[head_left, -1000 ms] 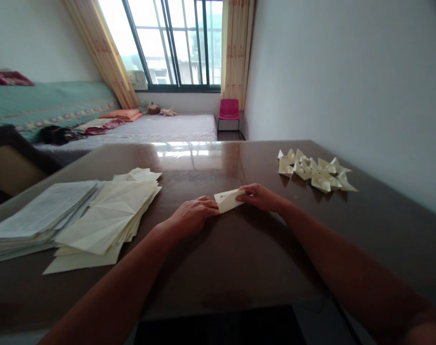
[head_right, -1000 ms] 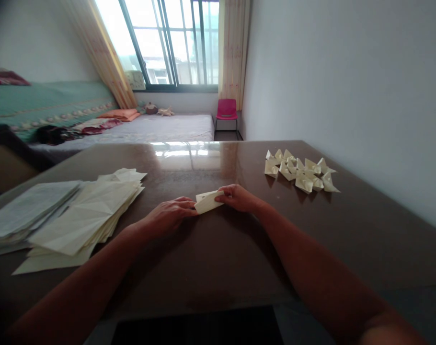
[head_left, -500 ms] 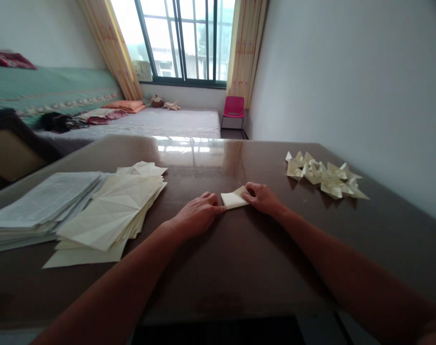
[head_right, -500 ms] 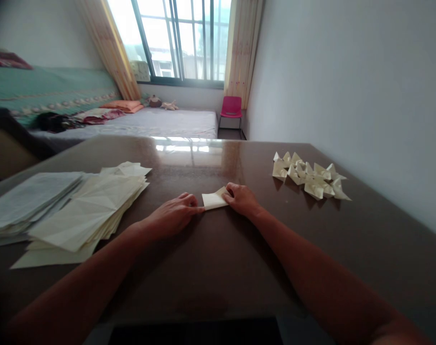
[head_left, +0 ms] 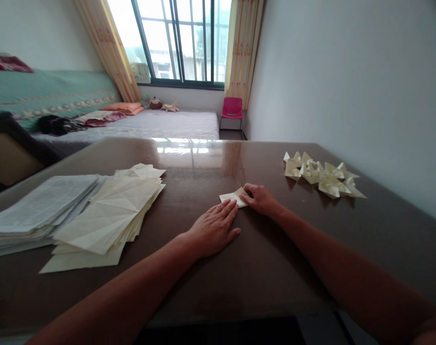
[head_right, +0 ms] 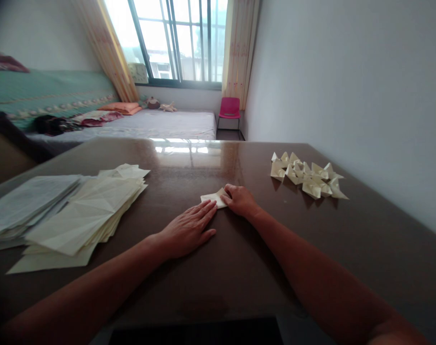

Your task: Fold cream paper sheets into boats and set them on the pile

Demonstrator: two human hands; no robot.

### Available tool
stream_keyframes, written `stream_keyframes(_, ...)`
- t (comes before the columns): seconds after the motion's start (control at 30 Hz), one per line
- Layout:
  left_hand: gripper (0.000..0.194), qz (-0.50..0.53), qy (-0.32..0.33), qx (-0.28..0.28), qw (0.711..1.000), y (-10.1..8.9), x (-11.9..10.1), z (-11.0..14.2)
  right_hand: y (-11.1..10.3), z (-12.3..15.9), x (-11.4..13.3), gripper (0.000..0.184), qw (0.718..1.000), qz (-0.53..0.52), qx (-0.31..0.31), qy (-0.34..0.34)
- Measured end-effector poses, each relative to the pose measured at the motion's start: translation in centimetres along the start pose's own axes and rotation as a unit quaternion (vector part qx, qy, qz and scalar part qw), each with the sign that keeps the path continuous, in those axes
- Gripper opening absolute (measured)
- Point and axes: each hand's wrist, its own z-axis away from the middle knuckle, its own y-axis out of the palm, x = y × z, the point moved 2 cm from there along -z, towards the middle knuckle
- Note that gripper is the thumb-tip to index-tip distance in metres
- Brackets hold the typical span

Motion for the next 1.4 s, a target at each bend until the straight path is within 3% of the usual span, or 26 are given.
stream_keyframes(0.47,0.065,-0.001,-0.026,0.035,0.999,-0.6,-0.2,0.0,-0.2,-0.2,0.3,0.021,0.999,0.04,0.014,0.015)
stream_keyframes(0.73,0.062,-0.018,-0.033,0.029,0.999,-0.6,-0.3,-0.1,0.2,-0.2,0.2,0.023,0.999,0.027,-0.01,0.026)
stream_keyframes(0.83,0.061,-0.026,-0.033,0.023,0.999,-0.6,-0.4,-0.1,-0.7,0.1,0.4,0.031,0.998,0.024,-0.057,-0.003)
stream_keyframes(0.93,0.059,-0.032,-0.032,0.007,0.999,-0.6,-0.5,-0.1,-2.2,1.5,2.1,0.034,0.989,0.086,-0.081,-0.085)
stream_keyframes(1.0,0.058,-0.037,-0.033,-0.002,0.999,-0.6,-0.5,-0.1,-2.6,3.0,3.7,0.036,0.98,0.136,-0.011,-0.144)
stream_keyframes(1.1,0.058,-0.046,-0.034,-0.006,0.998,-0.5,-0.5,-0.1,-2.0,5.1,5.6,0.038,0.964,0.202,0.076,-0.158)
stream_keyframes(1.27,0.059,-0.064,-0.036,-0.009,0.997,-0.3,-0.6,-0.1,-0.6,6.1,5.3,0.05,0.955,0.227,0.134,-0.135)
stream_keyframes(1.4,0.056,-0.08,-0.041,-0.016,0.996,-0.6,-0.9,0.0,-1.3,6.0,4.2,0.065,0.961,0.187,0.144,-0.144)
